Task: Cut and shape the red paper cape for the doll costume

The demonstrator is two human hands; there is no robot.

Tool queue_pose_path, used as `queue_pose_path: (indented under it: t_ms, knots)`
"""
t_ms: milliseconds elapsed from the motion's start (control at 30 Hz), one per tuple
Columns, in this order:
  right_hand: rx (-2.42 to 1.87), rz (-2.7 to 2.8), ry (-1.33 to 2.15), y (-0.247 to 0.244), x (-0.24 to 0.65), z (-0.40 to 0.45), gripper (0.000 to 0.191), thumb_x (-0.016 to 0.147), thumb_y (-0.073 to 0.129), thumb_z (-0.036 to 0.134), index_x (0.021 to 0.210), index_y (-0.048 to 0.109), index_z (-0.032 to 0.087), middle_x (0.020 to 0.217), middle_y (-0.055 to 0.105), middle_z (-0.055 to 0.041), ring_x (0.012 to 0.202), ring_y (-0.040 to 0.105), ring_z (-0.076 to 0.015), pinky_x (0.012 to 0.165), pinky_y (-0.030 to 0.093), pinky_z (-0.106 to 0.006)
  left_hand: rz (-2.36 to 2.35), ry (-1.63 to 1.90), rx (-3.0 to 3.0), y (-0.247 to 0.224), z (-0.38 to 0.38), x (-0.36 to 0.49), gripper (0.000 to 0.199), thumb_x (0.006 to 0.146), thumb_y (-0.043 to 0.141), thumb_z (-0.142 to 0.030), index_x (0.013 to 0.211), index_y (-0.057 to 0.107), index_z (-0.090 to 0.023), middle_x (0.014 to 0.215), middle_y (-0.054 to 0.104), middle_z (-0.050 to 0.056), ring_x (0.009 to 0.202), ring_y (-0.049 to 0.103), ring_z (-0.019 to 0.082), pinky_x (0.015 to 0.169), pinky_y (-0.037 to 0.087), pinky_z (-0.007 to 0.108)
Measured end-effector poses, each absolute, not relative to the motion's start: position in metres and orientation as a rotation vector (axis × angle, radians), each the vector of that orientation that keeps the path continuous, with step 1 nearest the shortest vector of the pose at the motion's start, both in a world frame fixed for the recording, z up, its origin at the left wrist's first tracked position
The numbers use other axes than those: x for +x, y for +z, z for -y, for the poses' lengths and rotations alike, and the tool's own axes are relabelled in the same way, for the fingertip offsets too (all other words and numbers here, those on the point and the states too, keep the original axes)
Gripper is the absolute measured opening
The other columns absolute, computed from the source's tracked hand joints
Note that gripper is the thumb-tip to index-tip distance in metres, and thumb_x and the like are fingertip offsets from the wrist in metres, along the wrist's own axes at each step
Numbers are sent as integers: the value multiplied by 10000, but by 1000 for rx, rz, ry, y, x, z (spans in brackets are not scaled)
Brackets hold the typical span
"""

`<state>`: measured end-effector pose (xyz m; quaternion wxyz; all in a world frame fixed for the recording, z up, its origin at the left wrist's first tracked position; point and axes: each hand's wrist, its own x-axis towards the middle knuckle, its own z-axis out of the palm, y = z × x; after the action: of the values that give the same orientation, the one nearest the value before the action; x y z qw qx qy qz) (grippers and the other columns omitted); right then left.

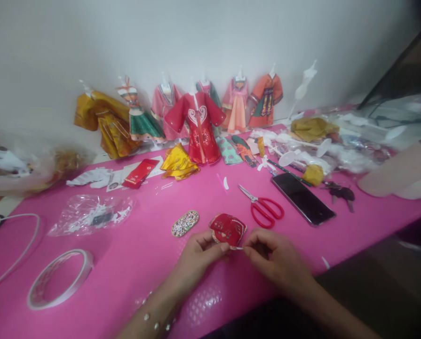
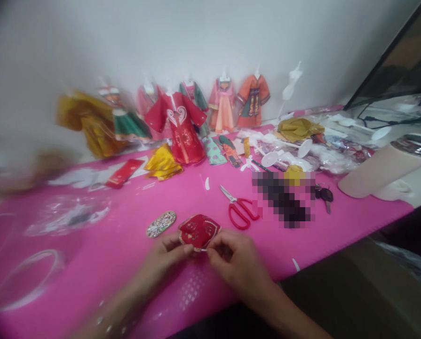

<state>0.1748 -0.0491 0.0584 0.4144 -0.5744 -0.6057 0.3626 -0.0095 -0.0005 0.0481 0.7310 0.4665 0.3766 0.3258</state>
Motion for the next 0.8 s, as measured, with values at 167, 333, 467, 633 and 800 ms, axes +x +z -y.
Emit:
queue_pose_path:
  t_ms: [167, 333, 467, 633, 800]
  knots:
    - [-1473, 1415, 1007, 52, 179, 49, 153, 771, 562, 285, 653, 604, 197, 562, 537, 36, 507, 450, -106, 480, 329, -219, -766, 768, 961, 37, -1, -12, 170, 763, 780, -286, 834, 752, -134, 745, 723, 25, 670, 607, 119, 709, 460, 234]
    - [-1480, 1285, 1097, 45, 180, 47, 202, 750, 615, 371, 657, 606, 192, 554, 527, 35, 510, 445, -108, 484, 343, -220, -702, 822, 917, 34, -1, -10, 143, 763, 751, -257, 833, 748, -133, 766, 729, 44, 721, 643, 161, 764, 487, 284]
    - [-1461, 1218, 1135, 41, 181, 47, 210, 738, 633, 384, 662, 605, 190, 560, 534, 32, 527, 467, -116, 499, 367, -226, -641, 873, 870, 39, -2, -7, 136, 768, 708, -220, 863, 742, -129, 789, 732, 63, 764, 667, 198, 802, 496, 326]
    - [-1431, 1211, 1133, 43, 187, 49, 217, 751, 646, 388, 664, 602, 193, 570, 548, 24, 544, 496, -130, 516, 392, -239, -601, 938, 838, 42, -3, -5, 118, 743, 679, -229, 796, 719, -132, 781, 726, 69, 820, 672, 231, 785, 496, 324]
    - [-1327, 1244, 1147, 57, 203, 44, 276, 741, 701, 441, 660, 609, 194, 756, 678, -49, 754, 629, -206, 710, 497, -315, -595, 933, 842, 46, -6, -12, 223, 720, 653, -301, 842, 723, -128, 821, 738, 82, 828, 679, 242, 797, 492, 335]
